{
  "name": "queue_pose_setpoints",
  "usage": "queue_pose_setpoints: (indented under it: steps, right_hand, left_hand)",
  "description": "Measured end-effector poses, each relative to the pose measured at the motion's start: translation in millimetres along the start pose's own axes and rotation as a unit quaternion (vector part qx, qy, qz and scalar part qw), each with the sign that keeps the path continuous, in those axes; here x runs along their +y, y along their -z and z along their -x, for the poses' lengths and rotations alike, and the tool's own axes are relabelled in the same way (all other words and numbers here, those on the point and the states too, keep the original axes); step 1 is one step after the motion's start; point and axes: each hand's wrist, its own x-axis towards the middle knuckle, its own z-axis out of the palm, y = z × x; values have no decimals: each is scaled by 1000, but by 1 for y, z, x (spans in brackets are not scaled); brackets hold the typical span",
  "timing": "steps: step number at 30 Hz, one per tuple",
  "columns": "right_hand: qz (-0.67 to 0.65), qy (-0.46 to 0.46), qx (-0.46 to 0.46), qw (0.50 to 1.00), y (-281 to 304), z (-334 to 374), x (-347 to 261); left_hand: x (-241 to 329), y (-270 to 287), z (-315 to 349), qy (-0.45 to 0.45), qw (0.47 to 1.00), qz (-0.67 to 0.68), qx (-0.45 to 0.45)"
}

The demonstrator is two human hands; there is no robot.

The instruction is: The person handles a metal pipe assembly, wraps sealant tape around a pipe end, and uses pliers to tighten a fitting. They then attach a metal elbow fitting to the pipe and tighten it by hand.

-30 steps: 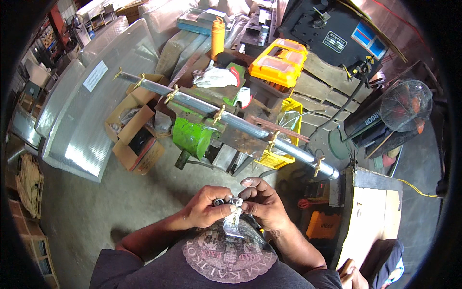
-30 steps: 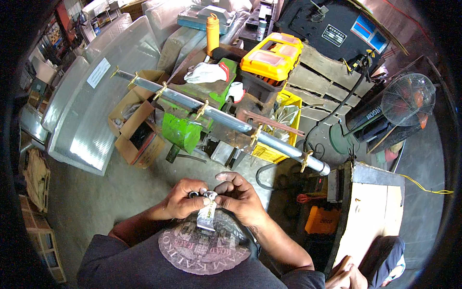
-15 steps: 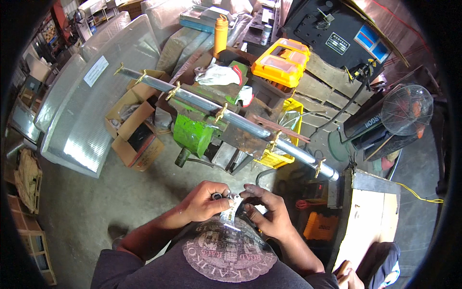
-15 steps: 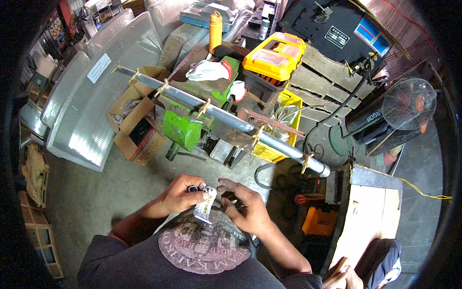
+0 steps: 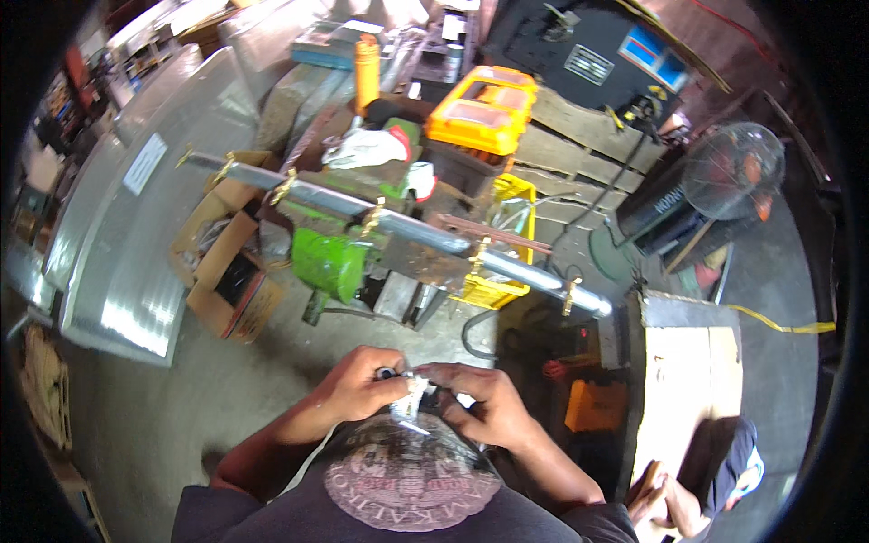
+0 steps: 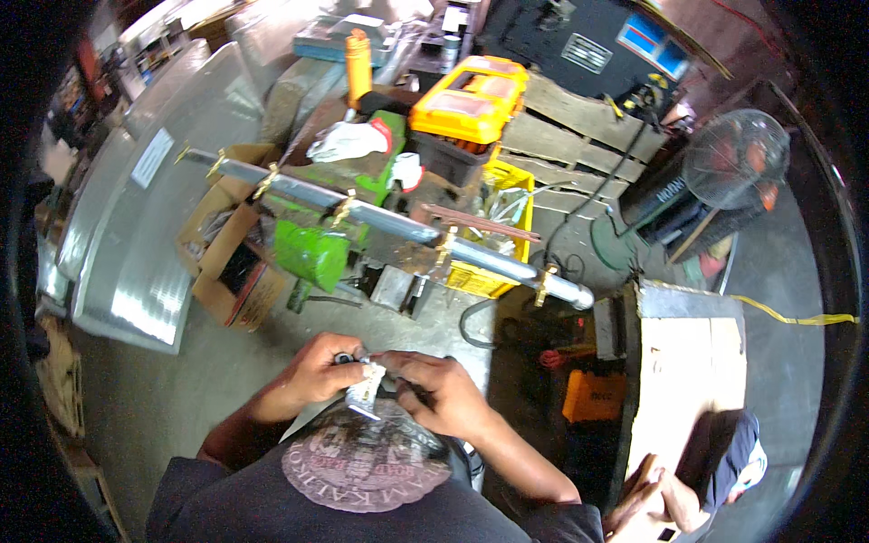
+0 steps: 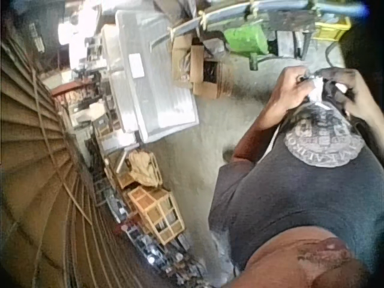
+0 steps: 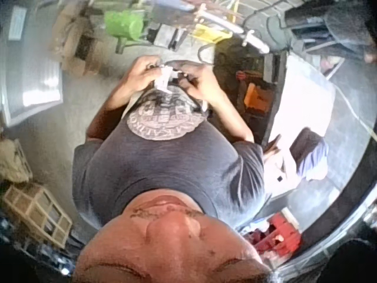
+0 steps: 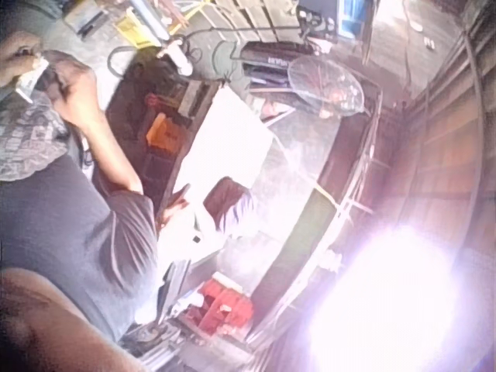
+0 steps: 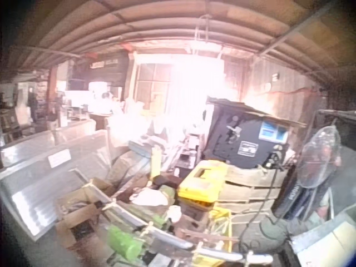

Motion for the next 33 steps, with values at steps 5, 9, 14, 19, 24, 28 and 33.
queue_pose_setpoints:
  steps: [5, 9, 14, 19, 24, 28, 33]
  right_hand:
    - [-281, -99, -27, 954, 5, 16, 13]
    - [-485, -140, 34, 863, 37, 41, 45]
    - [-583, -63, 311, 748, 74, 107, 115]
    - [-605, -3, 486, 630, 102, 121, 191]
    - [-717, 100, 398, 563, 94, 79, 232]
    - [-743, 157, 393, 518, 90, 75, 228]
    - [-755, 157, 382, 509, 98, 88, 216]
  left_hand:
    - [-21, -1, -8, -2, 999, 34, 5]
    - [-15, 11, -23, -57, 995, 63, 50]
    - [31, 6, -83, -102, 992, 55, 53]
    - [57, 2, -179, -227, 970, 6, 89]
    - [38, 67, -256, -201, 955, 44, 212]
    - [23, 63, -268, -132, 944, 67, 296]
    - [21, 61, -279, -174, 923, -26, 342]
